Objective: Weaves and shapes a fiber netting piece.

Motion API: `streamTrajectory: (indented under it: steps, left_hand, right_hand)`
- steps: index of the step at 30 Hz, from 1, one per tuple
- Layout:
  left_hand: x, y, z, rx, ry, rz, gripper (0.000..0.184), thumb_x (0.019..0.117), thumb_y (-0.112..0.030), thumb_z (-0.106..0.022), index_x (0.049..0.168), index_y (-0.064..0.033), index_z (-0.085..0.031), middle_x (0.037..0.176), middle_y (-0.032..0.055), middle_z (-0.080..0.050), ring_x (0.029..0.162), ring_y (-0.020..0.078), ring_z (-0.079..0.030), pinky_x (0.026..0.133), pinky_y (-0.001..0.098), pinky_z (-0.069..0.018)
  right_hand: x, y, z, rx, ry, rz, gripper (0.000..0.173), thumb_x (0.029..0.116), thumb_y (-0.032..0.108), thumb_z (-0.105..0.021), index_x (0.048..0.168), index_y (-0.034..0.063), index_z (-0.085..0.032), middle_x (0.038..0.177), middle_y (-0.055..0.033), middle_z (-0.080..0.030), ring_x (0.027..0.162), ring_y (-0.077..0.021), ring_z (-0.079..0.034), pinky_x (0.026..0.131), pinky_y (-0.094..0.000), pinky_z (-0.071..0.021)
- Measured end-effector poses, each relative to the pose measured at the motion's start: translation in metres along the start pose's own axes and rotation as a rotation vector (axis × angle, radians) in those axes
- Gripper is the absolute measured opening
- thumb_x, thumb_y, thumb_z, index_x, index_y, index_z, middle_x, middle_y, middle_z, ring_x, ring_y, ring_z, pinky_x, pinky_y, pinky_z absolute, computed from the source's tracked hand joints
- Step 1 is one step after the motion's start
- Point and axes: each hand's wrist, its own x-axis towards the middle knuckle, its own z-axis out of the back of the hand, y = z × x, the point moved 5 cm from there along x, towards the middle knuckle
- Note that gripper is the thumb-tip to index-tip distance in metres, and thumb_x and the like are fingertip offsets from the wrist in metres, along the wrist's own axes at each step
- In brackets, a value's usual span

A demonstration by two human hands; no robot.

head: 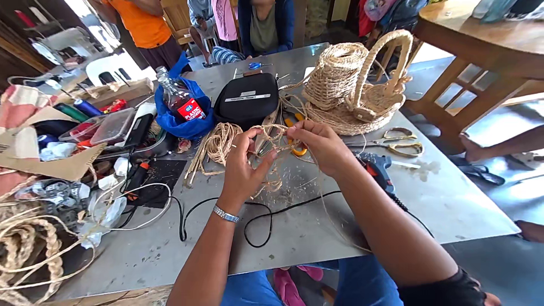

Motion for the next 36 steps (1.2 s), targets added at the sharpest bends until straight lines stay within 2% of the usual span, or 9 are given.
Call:
streamTrajectory:
  steps: [6,15,19,22,27,29,31,33,36]
  left_hand:
    - [-0.003,0.001,-0.008,0.03,0.015,-0.025,0.058,0.0917,-0.029,-0.077,0.14,-0.007,-0.052,0.113,0.0103,-0.06,0.085,0.0141,-0.058,0.074,0.0288,-0.0518]
    - [0.0,0.001,-0.006,0.163,0.068,-0.061,0.064,0.0877,-0.029,-0.08,0.142,-0.0069,-0.053,0.109,0.0108,-0.059,0.089,0.019,-0.057,0.077,0.0346,-0.052]
    - [-0.002,0.007,-0.01,0.268,0.159,-0.021,0.088,0.0786,-0.042,-0.084,0.151,-0.0122,-0.043,0.12,0.0119,-0.058,0.107,0.0299,-0.056,0.089,0.0562,-0.0434]
    - [-0.004,0.008,-0.009,0.31,0.191,0.003,0.1,0.0723,-0.056,-0.084,0.154,-0.0176,-0.04,0.133,0.0115,-0.054,0.119,0.031,-0.052,0.097,0.0596,-0.0396]
    - [-0.006,0.006,-0.01,0.336,0.235,0.041,0.111,0.0657,-0.061,-0.086,0.156,-0.0226,-0.034,0.146,0.0111,-0.047,0.129,0.0326,-0.048,0.1,0.0626,-0.0374]
    - [-0.005,0.005,-0.009,0.328,0.218,0.022,0.107,0.0666,-0.061,-0.086,0.154,-0.0222,-0.038,0.144,0.011,-0.048,0.127,0.0319,-0.049,0.098,0.0604,-0.0391]
    - [-0.002,0.005,-0.005,0.18,0.175,-0.008,0.089,0.0722,-0.056,-0.085,0.146,-0.0197,-0.052,0.134,0.0123,-0.05,0.121,0.0302,-0.049,0.097,0.0552,-0.0424]
    - [0.003,0.005,0.005,-0.057,0.106,0.021,0.06,0.0834,-0.047,-0.079,0.133,-0.0163,-0.065,0.132,0.0085,-0.053,0.114,0.0202,-0.053,0.091,0.0395,-0.0488]
    - [0.0,0.017,0.015,-0.448,-0.071,0.256,0.041,0.0984,-0.04,-0.065,0.131,-0.0202,-0.052,0.131,-0.0024,-0.057,0.112,0.0129,-0.06,0.09,0.0337,-0.0547]
  right_hand:
    - [0.0,0.001,-0.004,0.092,0.093,0.055,0.027,0.0899,0.015,-0.078,0.11,0.0085,-0.062,0.093,-0.0022,-0.069,0.081,-0.009,-0.067,0.076,-0.027,-0.0586]
    - [0.0,0.001,-0.005,-0.223,-0.009,0.129,0.012,0.095,0.005,-0.063,0.103,0.009,-0.071,0.093,-0.0023,-0.069,0.069,-0.0089,-0.063,0.062,-0.0256,-0.0552]
    - [0.006,-0.004,0.001,-0.126,0.043,0.04,0.013,0.0954,0.008,-0.067,0.107,0.0072,-0.073,0.093,-0.0029,-0.07,0.075,-0.0095,-0.064,0.069,-0.0265,-0.055]
    - [0.008,-0.007,0.005,-0.02,0.084,-0.054,0.015,0.0935,0.01,-0.072,0.107,0.0041,-0.072,0.087,-0.0029,-0.069,0.075,-0.008,-0.064,0.071,-0.0255,-0.0558]
    - [0.001,-0.009,0.003,0.095,0.156,-0.112,0.01,0.097,0.01,-0.066,0.105,0.0062,-0.071,0.089,-0.0016,-0.07,0.073,-0.0066,-0.064,0.069,-0.0228,-0.0559]
    - [0.001,-0.01,0.002,0.128,0.169,-0.147,0.01,0.0988,0.011,-0.064,0.106,0.0065,-0.069,0.09,-0.0015,-0.069,0.077,-0.0075,-0.065,0.072,-0.0246,-0.0572]
    - [0.001,-0.01,0.002,0.178,0.146,-0.163,0.01,0.1005,0.01,-0.062,0.109,0.0065,-0.066,0.092,-0.0023,-0.068,0.08,-0.0095,-0.066,0.077,-0.0275,-0.0586]
    - [0.003,-0.009,0.005,0.246,0.113,-0.152,0.011,0.1026,0.01,-0.057,0.111,0.0068,-0.064,0.093,-0.0027,-0.068,0.082,-0.0109,-0.067,0.078,-0.0289,-0.0593]
    - [0.006,-0.008,0.01,0.343,0.065,-0.13,0.012,0.1046,0.01,-0.052,0.111,0.0058,-0.062,0.098,-0.0053,-0.071,0.085,-0.0129,-0.069,0.079,-0.0298,-0.0598]
